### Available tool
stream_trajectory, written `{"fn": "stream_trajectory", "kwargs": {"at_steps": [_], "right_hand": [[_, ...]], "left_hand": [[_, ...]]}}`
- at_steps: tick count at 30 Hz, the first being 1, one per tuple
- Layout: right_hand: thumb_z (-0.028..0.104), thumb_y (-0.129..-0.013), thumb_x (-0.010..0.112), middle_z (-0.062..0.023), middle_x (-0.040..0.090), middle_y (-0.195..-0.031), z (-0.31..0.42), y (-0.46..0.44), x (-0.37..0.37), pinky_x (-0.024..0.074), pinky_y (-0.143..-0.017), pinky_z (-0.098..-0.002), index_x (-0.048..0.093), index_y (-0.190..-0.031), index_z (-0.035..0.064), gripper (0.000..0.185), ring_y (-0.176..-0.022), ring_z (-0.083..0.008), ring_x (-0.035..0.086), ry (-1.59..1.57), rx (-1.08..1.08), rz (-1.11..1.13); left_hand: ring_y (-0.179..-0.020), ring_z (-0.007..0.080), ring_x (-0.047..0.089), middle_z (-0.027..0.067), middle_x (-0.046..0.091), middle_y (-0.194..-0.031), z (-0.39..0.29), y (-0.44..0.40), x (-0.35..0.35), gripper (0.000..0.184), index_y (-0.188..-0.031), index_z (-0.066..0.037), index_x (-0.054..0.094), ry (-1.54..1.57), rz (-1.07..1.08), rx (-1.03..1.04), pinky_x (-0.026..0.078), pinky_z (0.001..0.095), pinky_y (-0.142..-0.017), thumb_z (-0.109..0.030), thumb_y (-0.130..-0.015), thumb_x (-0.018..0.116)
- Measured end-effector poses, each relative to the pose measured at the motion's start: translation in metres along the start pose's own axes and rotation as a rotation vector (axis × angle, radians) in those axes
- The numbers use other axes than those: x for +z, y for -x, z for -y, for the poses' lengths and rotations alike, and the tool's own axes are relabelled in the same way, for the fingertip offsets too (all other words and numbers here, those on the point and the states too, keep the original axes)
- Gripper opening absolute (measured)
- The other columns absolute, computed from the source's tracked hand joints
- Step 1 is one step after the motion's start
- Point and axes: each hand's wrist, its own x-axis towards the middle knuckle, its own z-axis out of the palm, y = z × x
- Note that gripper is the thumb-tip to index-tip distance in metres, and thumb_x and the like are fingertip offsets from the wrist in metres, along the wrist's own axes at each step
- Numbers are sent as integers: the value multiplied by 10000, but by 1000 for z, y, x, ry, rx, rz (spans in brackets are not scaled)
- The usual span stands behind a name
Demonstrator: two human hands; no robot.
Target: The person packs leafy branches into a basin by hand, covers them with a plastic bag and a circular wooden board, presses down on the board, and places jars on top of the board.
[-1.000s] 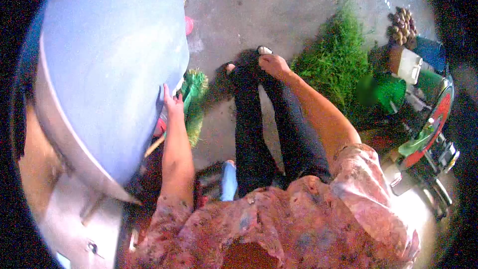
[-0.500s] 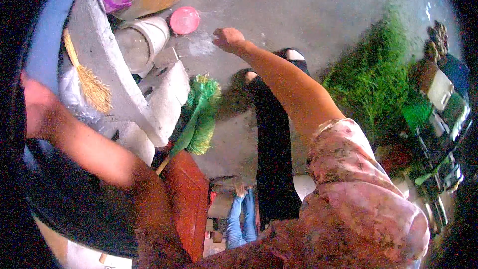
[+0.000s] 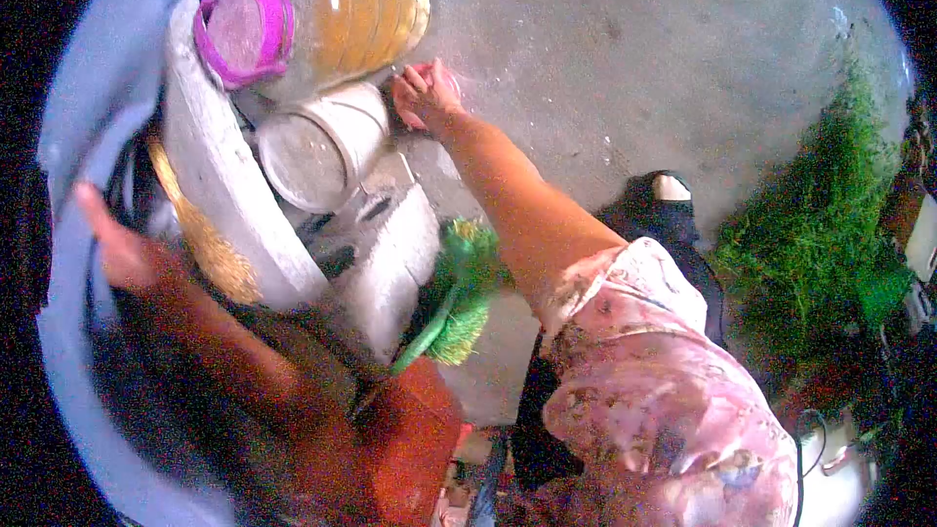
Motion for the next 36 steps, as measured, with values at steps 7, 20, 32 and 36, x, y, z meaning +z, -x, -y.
{"fn": "stream_trajectory", "kwargs": {"at_steps": [7,20,32,36], "right_hand": [[411,-837,541,-21,391,-1363,-29,5,-5,356,-854,-534,350,-1374,312,579,-1292,-272,298,-85,-79,52],[554,-480,822,-155,325,-1420,-146,363,-85,327,-942,-580,128,-1465,280,1236,-1262,-384,322,-777,791,529],[571,-466,824,-277,309,-1381,-164,619,-137,288,-1054,-530,82,-1475,265,1290,-1282,-445,314,-1116,1364,508],[597,-489,823,-153,541,-1134,-135,703,-147,479,-866,-371,439,-1316,168,1007,-1009,-277,558,-902,1354,490]], "left_hand": [[-1317,318,303,158,238,-1470,41,34,19,871,-1424,-14,231,107,563,-287,276,431,-1079,-489,-814,631],[-1184,223,479,128,498,-1285,31,45,129,688,-1310,5,410,417,691,-750,360,391,-1031,-297,-785,738],[-589,103,456,-17,482,-696,47,26,138,165,-876,-101,547,268,748,-917,408,253,-557,-214,-843,663],[-578,107,435,-17,442,-646,18,51,129,191,-783,-118,508,363,797,-997,389,257,-544,-211,-845,663]]}}
